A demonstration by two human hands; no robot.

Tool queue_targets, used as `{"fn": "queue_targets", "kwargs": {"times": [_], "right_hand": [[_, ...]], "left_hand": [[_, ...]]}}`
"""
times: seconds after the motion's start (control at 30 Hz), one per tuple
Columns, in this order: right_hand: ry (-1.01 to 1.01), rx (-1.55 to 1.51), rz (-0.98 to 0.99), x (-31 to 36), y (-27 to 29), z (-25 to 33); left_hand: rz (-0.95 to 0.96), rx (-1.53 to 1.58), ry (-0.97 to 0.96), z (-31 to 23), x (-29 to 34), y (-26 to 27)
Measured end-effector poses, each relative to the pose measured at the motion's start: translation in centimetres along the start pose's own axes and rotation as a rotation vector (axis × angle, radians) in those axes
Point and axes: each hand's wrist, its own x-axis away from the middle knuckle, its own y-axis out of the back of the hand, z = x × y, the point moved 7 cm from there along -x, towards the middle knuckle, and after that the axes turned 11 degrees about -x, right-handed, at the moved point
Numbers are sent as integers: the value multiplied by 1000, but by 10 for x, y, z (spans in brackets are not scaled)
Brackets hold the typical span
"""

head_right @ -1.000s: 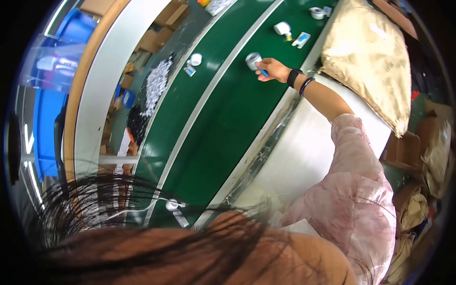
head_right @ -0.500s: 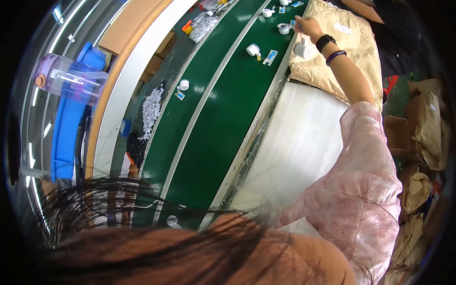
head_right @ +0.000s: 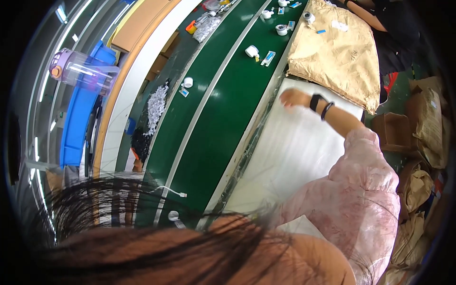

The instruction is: Assembling small plastic components and inserting them into white cylindrical holders on a manufacturing assembly line.

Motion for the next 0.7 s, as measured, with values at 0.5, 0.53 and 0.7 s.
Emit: {"fn": "queue_targets", "kwargs": {"times": [0.5, 0.53, 0.7], "right_hand": [[23, 391, 1255, 183, -358, -81], [11, 373, 1290, 183, -358, -86], [-307, 150, 1365, 203, -351, -79]], "left_hand": [[-68, -102, -85, 19, 102, 27], [-122, 98, -159, 26, 104, 30], [-73, -43, -249, 11, 114, 29]]}}
